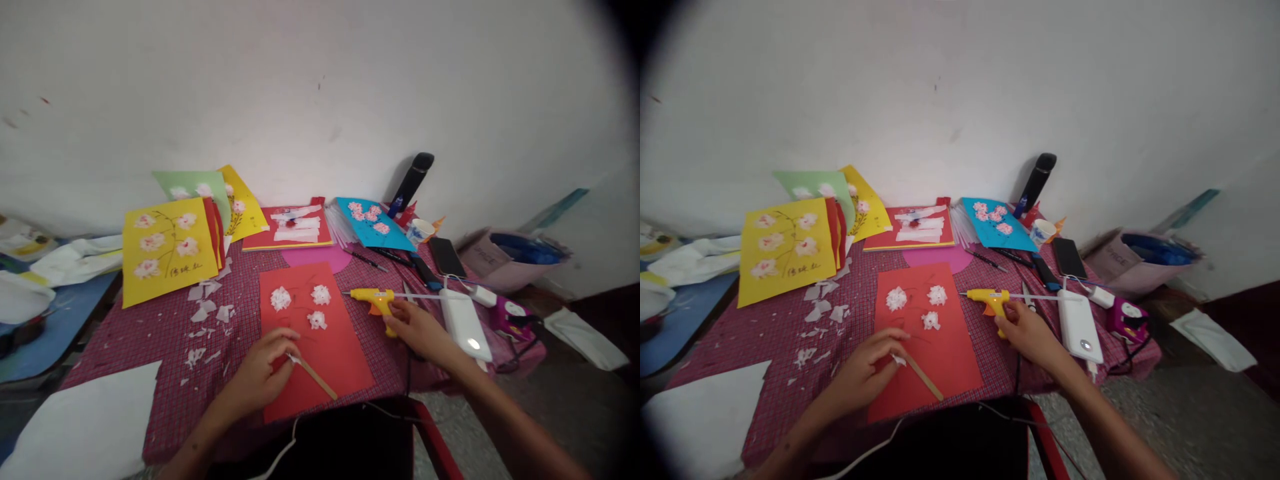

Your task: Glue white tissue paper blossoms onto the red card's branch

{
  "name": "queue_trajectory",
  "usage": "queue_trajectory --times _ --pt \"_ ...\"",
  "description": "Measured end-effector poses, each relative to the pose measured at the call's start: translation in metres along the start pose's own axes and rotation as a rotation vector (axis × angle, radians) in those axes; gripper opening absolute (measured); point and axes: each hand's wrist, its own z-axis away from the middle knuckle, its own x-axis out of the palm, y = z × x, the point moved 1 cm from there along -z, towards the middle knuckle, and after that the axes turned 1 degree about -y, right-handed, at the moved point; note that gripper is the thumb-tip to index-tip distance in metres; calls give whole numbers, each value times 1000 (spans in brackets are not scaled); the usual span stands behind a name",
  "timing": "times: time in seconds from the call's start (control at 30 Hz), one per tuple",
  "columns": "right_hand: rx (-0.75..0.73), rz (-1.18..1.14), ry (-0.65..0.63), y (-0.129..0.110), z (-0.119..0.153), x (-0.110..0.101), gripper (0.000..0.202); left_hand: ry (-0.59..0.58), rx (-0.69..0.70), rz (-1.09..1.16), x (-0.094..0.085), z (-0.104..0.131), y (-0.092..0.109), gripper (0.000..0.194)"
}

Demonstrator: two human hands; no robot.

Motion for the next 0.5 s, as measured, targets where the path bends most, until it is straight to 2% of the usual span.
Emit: queue_trajectory --times 0.07,0.1,0.13,0.2,0.27,0.33,0.4,0.5 --pt "-133 336 158 -11 12 -2 34 5 -16 34 1 4 -1 21" --pt "-199 444 193 -18 21 3 31 7 -31 53 2 5 0 21" --pt "-285 485 176 -25 31 12 27 7 -56 70 2 4 0 20" --pt "-425 496 7 -40 53 40 19 9 -118 84 3 2 1 18" --pt "-491 552 -97 -53 69 70 13 13 -167 79 4 0 3 17" --pt "-519 587 -127 -61 71 87 11 7 -174 71 4 -1 4 17" --pt "-516 619 -10 -61 60 84 15 -13 -159 64 3 -1 5 18" --pt "-418 696 274 -50 32 53 20 -32 -158 57 1 2 5 20"
